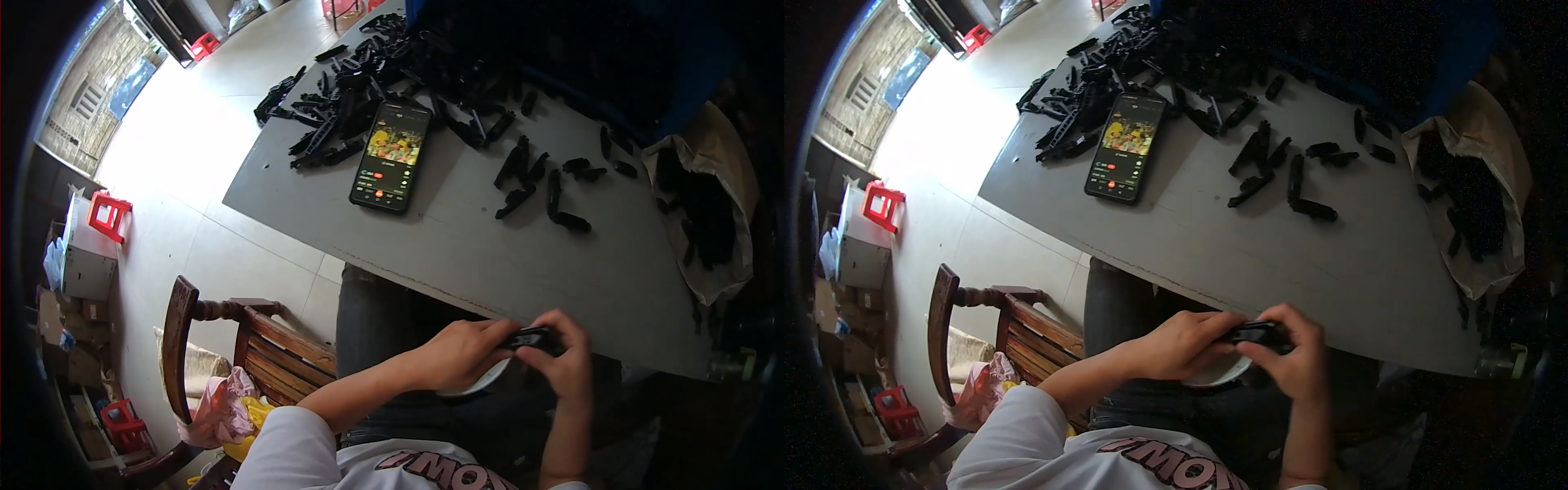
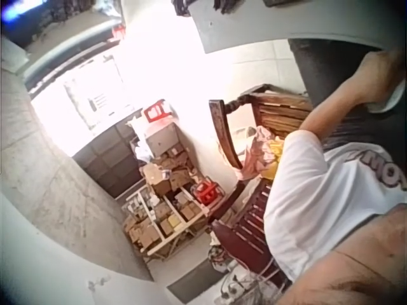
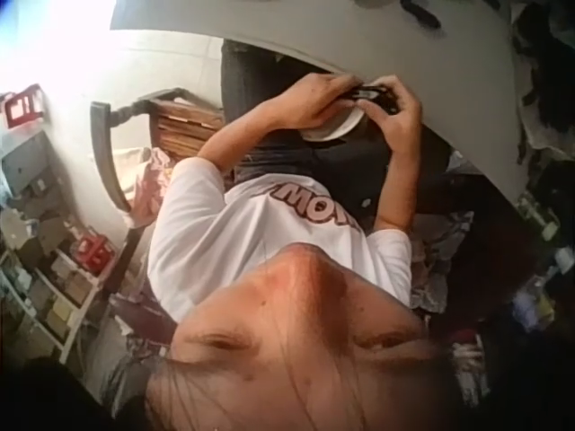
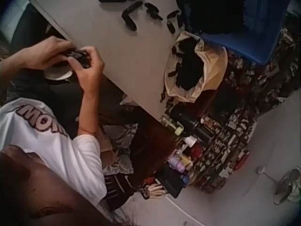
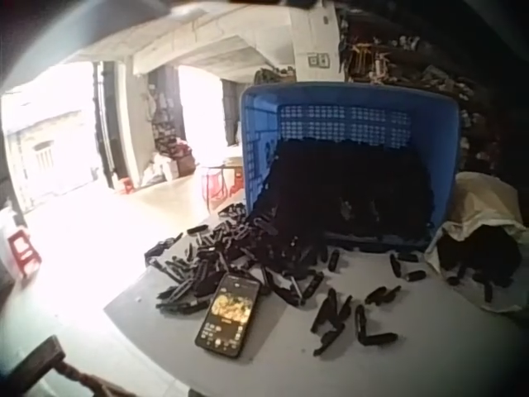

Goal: Sorting and inspecting black plastic components on a workbench.

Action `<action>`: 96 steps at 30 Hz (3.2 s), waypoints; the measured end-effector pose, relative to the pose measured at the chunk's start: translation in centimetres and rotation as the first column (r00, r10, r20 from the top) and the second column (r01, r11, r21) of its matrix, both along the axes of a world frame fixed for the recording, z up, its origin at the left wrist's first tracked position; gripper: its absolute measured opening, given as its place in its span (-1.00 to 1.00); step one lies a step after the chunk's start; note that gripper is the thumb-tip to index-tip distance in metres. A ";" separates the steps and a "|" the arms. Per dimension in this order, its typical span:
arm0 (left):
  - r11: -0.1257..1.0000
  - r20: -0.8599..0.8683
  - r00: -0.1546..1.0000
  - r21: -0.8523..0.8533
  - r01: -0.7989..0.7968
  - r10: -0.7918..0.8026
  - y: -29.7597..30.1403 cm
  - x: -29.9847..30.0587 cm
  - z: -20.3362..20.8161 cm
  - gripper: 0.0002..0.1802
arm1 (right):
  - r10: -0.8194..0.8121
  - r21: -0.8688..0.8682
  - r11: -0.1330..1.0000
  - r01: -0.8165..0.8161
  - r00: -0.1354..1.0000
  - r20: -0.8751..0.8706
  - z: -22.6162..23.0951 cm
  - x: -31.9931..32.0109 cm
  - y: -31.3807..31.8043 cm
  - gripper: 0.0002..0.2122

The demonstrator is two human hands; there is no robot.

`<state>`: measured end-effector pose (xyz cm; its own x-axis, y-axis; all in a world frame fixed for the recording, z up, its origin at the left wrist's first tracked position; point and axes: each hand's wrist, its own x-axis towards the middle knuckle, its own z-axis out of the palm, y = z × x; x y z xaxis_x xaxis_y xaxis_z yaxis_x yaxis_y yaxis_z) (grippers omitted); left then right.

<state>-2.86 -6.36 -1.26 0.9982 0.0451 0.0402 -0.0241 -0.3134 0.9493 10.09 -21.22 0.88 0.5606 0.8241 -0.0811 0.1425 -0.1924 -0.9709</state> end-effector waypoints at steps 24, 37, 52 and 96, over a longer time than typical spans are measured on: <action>0.745 0.292 0.917 0.541 -0.392 0.270 3.3 4.3 0.6 -0.77 | -0.456 0.196 0.853 0.484 0.507 0.732 -5.4 21.5 4.0 -0.72; 0.723 0.257 0.885 0.511 -0.466 0.389 4.8 3.7 -2.0 -0.81 | -0.178 0.046 0.773 0.632 0.148 0.973 -6.3 33.0 -2.8 -0.48; 0.705 0.271 0.884 0.533 -0.467 0.380 4.8 4.1 -1.9 -0.76 | -0.201 0.116 0.887 0.447 0.147 0.968 -10.1 39.7 -0.9 -0.72; 0.690 0.195 0.909 0.599 -0.407 0.368 4.6 4.0 -1.5 -0.67 | -0.040 -0.341 0.122 0.932 0.348 0.937 -9.6 52.9 -10.8 -0.13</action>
<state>1.18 -1.77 -2.75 0.8927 0.3729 0.2530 0.1868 -0.8172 0.5452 62.95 -32.02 -8.72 0.9714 -0.0022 0.2376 -0.0321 -0.9920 0.1220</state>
